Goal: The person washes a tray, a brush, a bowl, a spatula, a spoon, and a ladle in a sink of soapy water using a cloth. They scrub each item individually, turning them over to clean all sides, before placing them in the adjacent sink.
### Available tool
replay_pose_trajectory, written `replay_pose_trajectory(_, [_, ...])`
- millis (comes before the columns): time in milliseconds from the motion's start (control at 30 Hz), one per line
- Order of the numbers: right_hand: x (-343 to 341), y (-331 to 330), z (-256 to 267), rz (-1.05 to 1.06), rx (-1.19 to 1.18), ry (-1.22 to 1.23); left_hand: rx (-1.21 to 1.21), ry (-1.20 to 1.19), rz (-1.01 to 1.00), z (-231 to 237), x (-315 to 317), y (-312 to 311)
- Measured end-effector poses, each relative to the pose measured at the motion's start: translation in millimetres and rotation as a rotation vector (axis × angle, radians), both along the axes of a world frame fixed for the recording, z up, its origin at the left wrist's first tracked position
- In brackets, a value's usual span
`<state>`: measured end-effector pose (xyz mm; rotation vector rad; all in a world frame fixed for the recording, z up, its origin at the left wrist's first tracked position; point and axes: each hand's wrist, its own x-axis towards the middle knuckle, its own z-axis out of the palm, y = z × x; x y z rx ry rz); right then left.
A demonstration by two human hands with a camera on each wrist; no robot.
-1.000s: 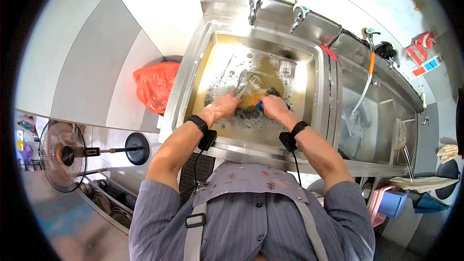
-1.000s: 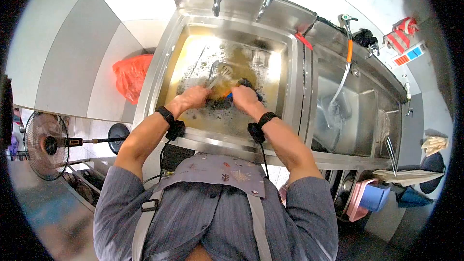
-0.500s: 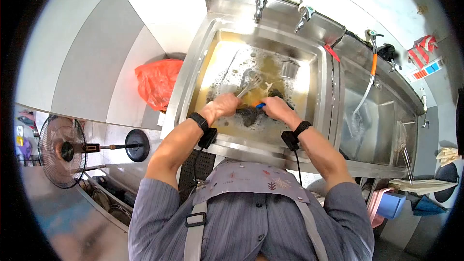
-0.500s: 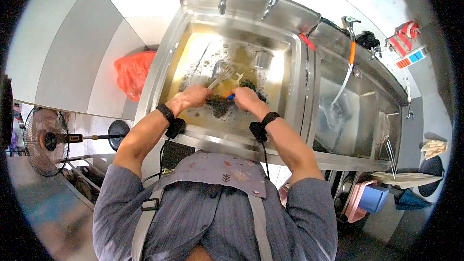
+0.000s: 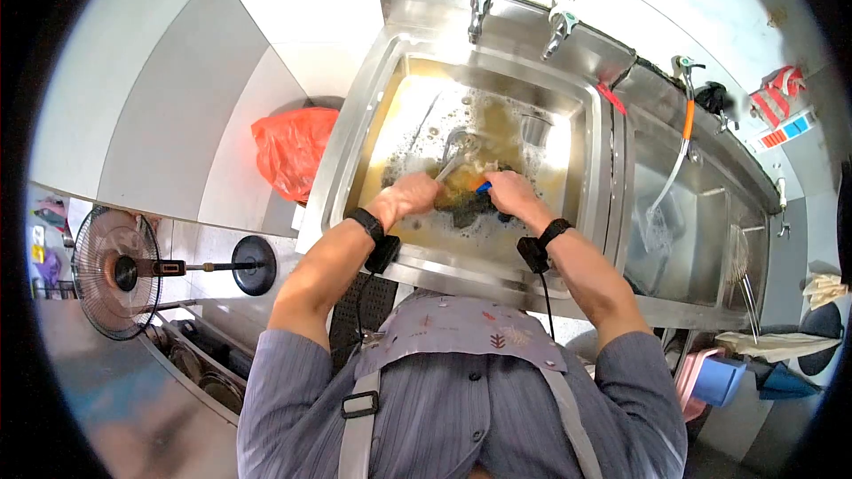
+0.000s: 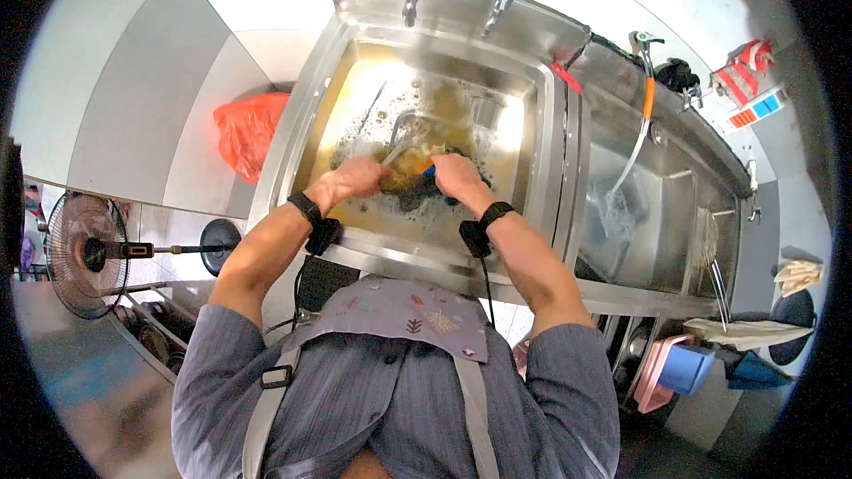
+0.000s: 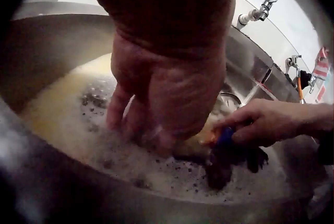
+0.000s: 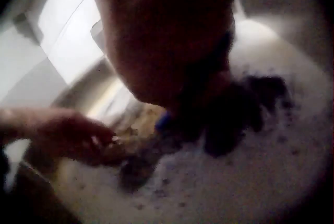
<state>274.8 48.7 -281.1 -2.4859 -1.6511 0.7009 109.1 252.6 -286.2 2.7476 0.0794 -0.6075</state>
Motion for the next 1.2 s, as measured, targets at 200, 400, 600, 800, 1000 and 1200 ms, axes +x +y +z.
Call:
replay_pose_trajectory(200, [5.3,3.9,15.3,-0.028,0.078,0.076,0.056,-0.007,-0.006,12.5,-5.6,-6.4])
replay_pose_trajectory(400, [7.0,1.6,18.6,-0.061,-0.022,-0.005,-0.006,0.016,0.057,13.7,-7.1,-9.4])
replay_pose_trajectory(600, [-11.6,-8.4,71.4,0.051,0.192,-0.046,-0.036,-0.05,-0.009,14.3,-20.4,-3.3])
replay_pose_trajectory(800, [-7.7,-17.7,78.0,-0.009,0.492,-0.067,-0.031,-0.049,0.072,16.3,-25.7,-7.5])
replay_pose_trajectory(1000, [-16.6,-24.9,59.3,0.089,0.101,-0.196,-0.196,-0.135,0.016,2.3,-32.5,-6.1])
replay_pose_trajectory(1200, [-13.1,-27.4,31.2,0.142,0.015,-0.181,-0.182,-0.145,0.052,-15.6,-34.5,1.6])
